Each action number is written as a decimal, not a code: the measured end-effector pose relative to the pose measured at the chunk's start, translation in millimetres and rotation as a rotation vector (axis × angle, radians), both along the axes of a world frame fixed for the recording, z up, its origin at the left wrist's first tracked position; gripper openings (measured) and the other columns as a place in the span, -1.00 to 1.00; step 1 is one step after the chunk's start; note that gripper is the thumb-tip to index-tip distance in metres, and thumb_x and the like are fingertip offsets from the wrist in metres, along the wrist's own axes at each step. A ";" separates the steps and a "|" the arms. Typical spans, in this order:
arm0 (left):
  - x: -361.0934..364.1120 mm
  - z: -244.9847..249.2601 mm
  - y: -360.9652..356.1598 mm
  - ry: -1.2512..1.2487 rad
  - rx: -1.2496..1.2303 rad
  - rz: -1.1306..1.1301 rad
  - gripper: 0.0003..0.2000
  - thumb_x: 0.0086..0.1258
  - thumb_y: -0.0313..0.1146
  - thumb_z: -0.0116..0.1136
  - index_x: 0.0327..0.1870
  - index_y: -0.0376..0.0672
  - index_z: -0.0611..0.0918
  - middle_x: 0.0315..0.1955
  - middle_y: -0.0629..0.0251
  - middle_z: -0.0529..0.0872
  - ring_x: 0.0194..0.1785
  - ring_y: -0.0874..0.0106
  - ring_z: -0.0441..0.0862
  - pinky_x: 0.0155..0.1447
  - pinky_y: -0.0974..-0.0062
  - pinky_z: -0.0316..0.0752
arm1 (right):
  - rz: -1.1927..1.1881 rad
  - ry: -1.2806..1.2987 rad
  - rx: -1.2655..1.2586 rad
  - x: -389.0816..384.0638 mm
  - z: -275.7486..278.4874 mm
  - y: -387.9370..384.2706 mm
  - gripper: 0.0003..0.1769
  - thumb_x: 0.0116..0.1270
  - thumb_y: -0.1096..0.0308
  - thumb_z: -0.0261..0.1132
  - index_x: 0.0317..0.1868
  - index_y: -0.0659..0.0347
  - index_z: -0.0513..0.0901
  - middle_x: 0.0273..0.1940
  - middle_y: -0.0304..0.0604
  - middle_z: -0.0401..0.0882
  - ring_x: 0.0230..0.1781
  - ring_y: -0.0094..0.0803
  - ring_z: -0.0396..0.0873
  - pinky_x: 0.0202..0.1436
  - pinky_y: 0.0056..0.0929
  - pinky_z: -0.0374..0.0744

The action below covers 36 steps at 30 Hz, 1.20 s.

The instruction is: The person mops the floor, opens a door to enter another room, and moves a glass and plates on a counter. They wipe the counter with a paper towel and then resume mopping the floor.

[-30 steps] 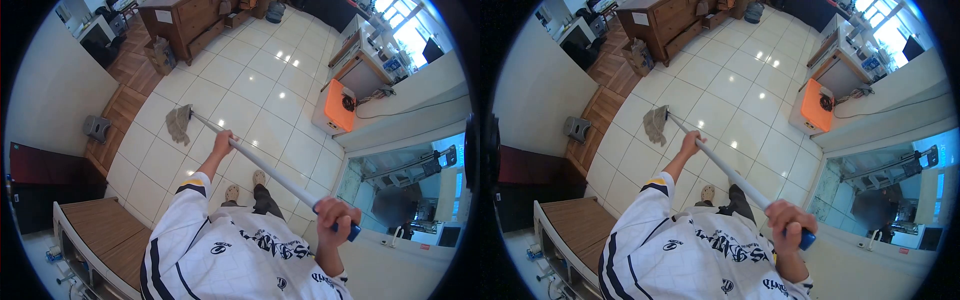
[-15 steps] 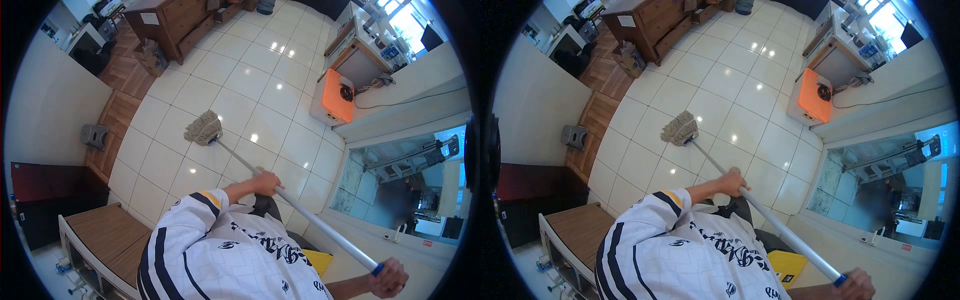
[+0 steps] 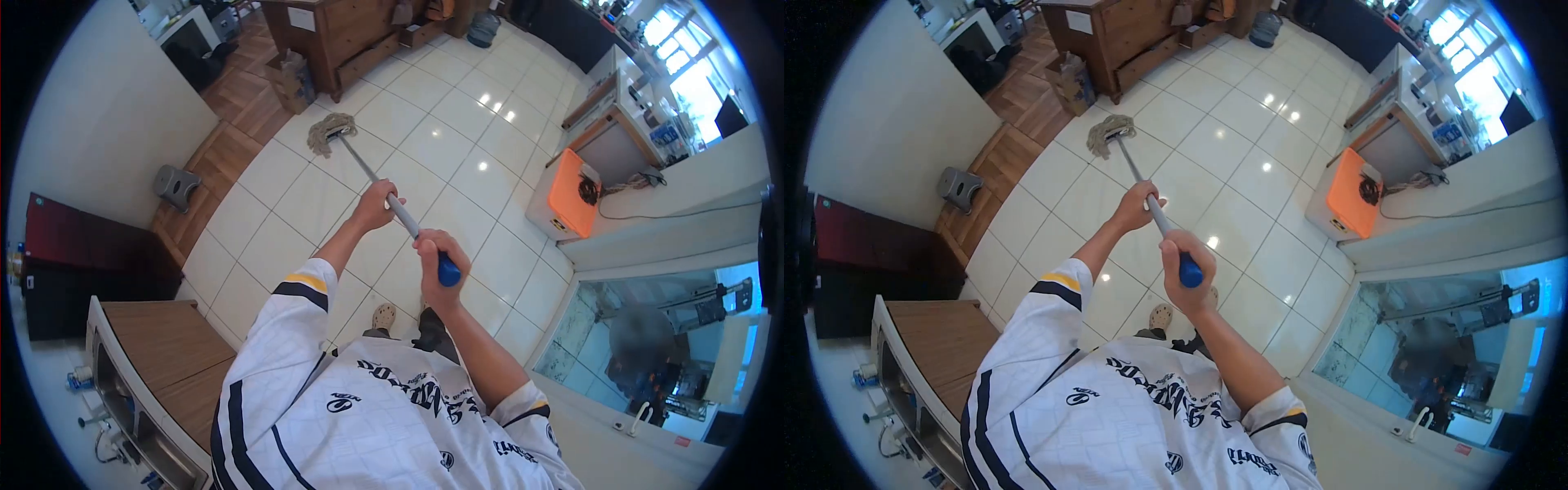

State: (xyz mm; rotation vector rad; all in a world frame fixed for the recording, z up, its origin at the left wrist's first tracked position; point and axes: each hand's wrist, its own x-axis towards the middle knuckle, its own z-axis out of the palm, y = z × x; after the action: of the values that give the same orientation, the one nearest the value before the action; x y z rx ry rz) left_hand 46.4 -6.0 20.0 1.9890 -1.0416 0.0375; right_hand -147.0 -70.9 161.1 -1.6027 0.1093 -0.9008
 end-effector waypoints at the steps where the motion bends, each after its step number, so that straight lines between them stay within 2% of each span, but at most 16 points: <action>1: -4.4 4.1 1.6 -0.047 -0.068 0.023 -0.70 0.11 -0.30 0.28 -0.64 -0.23 0.42 -0.63 0.12 0.46 -0.49 0.11 0.41 -0.36 0.25 0.34 | 0.037 0.018 -0.057 5.0 0.4 5.0 -0.87 0.27 0.53 0.09 -0.44 0.38 0.48 -0.47 -0.13 0.54 -0.46 -0.44 0.49 -0.37 -0.49 0.48; 7: -70.7 39.4 8.3 -0.018 -0.125 -0.002 -0.64 0.12 -0.29 0.24 -0.79 -0.19 0.40 -0.74 0.14 0.44 -0.53 0.14 0.43 -0.38 0.25 0.34 | 0.090 0.242 -0.117 -61.6 64.4 16.1 -0.87 0.25 0.54 0.09 -0.44 0.40 0.50 -0.43 -0.08 0.56 -0.52 -0.44 0.50 -0.40 -0.50 0.49; 9: -102.8 55.8 7.1 -0.005 -0.172 -0.015 -0.64 0.13 -0.31 0.22 -0.82 -0.18 0.40 -0.80 0.15 0.42 -0.60 0.14 0.40 -0.41 0.26 0.32 | 0.104 0.110 -0.120 -88.0 81.1 13.0 -0.95 0.19 0.62 0.10 -0.38 0.46 0.48 -0.53 -0.09 0.48 -0.62 -0.46 0.41 -0.48 -0.58 0.42; 11: -135.9 80.6 7.8 -0.001 -0.181 -0.013 -0.64 0.13 -0.34 0.20 -0.83 -0.18 0.39 -0.83 0.16 0.40 -0.66 0.15 0.38 -0.45 0.26 0.30 | 0.067 0.135 -0.139 -118.1 100.0 11.6 -0.88 0.23 0.55 0.07 -0.45 0.41 0.44 -0.60 -0.08 0.46 -0.64 -0.43 0.43 -0.44 -0.49 0.49; 16: -154.0 89.2 17.1 0.036 -0.235 -0.131 -0.67 0.11 -0.42 0.18 -0.81 -0.09 0.35 -0.82 0.25 0.39 -0.66 0.22 0.40 -0.46 0.32 0.26 | 0.047 -0.219 0.087 -134.6 101.6 31.0 -0.68 0.31 0.40 0.00 -0.63 0.22 0.24 -0.68 -0.13 0.40 -0.66 -0.41 0.43 -0.49 -0.27 0.53; 19: -104.6 52.3 28.1 -0.036 -0.243 -0.154 -0.69 0.10 -0.47 0.17 -0.79 -0.05 0.35 -0.82 0.31 0.38 -0.68 0.25 0.39 -0.45 0.35 0.26 | 0.051 0.048 -0.214 -99.6 50.2 33.6 -0.74 0.29 0.40 -0.02 -0.55 0.31 0.37 -0.64 -0.12 0.40 -0.66 -0.36 0.43 -0.50 -0.35 0.51; 20: -78.5 33.4 35.1 -0.042 -0.211 -0.133 -0.70 0.08 -0.46 0.18 -0.78 -0.05 0.36 -0.81 0.31 0.40 -0.63 0.24 0.41 -0.41 0.33 0.27 | 0.103 0.407 -0.554 -81.3 56.4 32.6 -0.78 0.27 0.42 -0.05 -0.48 0.34 0.45 -0.59 -0.12 0.42 -0.63 -0.33 0.45 -0.49 -0.41 0.48; 21: -50.2 21.7 42.6 -0.085 -0.157 -0.064 -0.68 0.10 -0.32 0.19 -0.80 -0.07 0.38 -0.82 0.26 0.39 -0.60 0.21 0.43 -0.36 0.28 0.29 | 0.057 0.216 -0.587 -45.3 33.3 43.4 -0.86 0.23 0.48 0.01 -0.44 0.33 0.47 -0.53 -0.13 0.42 -0.60 -0.30 0.45 -0.48 -0.45 0.45; 22: -17.3 -2.3 56.0 -0.098 0.080 -0.004 -0.76 0.10 -0.26 0.22 -0.68 -0.10 0.47 -0.64 0.20 0.52 -0.45 0.16 0.50 -0.27 0.27 0.35 | 0.087 0.077 -0.143 -15.1 3.9 57.2 -0.94 0.12 0.56 0.22 -0.37 0.29 0.51 -0.55 -0.20 0.42 -0.60 -0.47 0.44 -0.55 -0.53 0.41; 23: 14.3 -21.9 77.2 -0.167 0.198 0.135 -0.80 0.10 -0.23 0.22 -0.59 -0.10 0.51 -0.49 0.18 0.55 -0.32 0.12 0.50 -0.20 0.22 0.37 | 0.259 0.207 -0.046 29.3 -27.3 71.2 -0.96 0.18 0.58 0.18 -0.35 0.32 0.48 -0.53 -0.20 0.41 -0.52 -0.45 0.47 -0.38 -0.51 0.47; 24: 35.1 -35.5 86.0 -0.239 0.294 0.274 -0.81 0.10 -0.20 0.22 -0.49 -0.10 0.55 -0.33 0.15 0.58 -0.20 0.08 0.51 -0.13 0.17 0.39 | 0.251 0.046 -0.190 58.3 -59.0 74.9 -0.96 0.21 0.59 0.16 -0.32 0.34 0.46 -0.49 -0.19 0.43 -0.44 -0.46 0.47 -0.19 -0.48 0.47; 27: 51.5 -51.5 87.4 0.078 0.285 0.317 -0.77 0.12 -0.13 0.22 -0.35 -0.08 0.56 -0.11 0.15 0.52 0.04 0.01 0.40 0.03 0.03 0.34 | 0.190 -0.018 -0.140 84.0 -67.8 84.0 -0.96 0.22 0.58 0.16 -0.30 0.34 0.48 -0.47 -0.17 0.45 -0.42 -0.51 0.43 -0.10 -0.46 0.43; 31: -14.7 5.4 48.1 -0.095 0.296 0.259 -0.78 0.14 -0.13 0.20 -0.50 -0.07 0.56 -0.25 0.19 0.54 -0.01 0.15 0.44 0.09 -0.01 0.25 | 0.234 0.198 -0.036 16.2 -13.4 40.3 -0.88 0.25 0.55 0.12 -0.22 0.40 0.51 -0.45 -0.23 0.49 -0.47 -0.57 0.41 -0.27 -0.58 0.45; 33: -63.6 15.8 18.7 -0.102 0.184 0.197 -0.80 0.09 -0.22 0.25 -0.59 -0.08 0.53 -0.51 0.26 0.53 -0.16 0.22 0.45 -0.02 0.15 0.26 | 0.190 0.179 -0.076 -32.1 3.6 6.9 -0.98 0.16 0.59 0.13 -0.38 0.36 0.50 -0.51 -0.19 0.45 -0.60 -0.54 0.34 -0.14 -0.45 0.50; 35: -115.3 56.4 -6.0 -0.073 0.041 0.043 -0.81 0.07 -0.31 0.25 -0.61 -0.14 0.50 -0.55 0.18 0.51 -0.30 0.19 0.47 -0.03 0.18 0.29 | 0.210 0.191 -0.067 -85.3 38.1 -29.5 -0.93 0.09 0.56 0.08 -0.45 0.41 0.48 -0.60 -0.15 0.42 -0.62 -0.45 0.38 -0.02 -0.23 0.50; 36: -141.7 62.9 -22.2 -0.034 -0.127 -0.016 -0.78 0.03 -0.38 0.26 -0.66 -0.14 0.43 -0.61 0.19 0.44 -0.40 0.15 0.42 -0.22 0.23 0.30 | 0.148 0.106 -0.086 -109.1 55.0 -42.5 -0.94 0.05 0.54 0.10 -0.50 0.38 0.47 -0.61 -0.12 0.42 -0.62 -0.40 0.38 -0.10 -0.14 0.52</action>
State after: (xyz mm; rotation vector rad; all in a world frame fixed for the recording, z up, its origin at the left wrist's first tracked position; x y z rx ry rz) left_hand -95.2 -28.1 82.9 1.8708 -1.0500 0.1262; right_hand -256.1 -113.4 216.1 -1.7153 0.0256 -0.7154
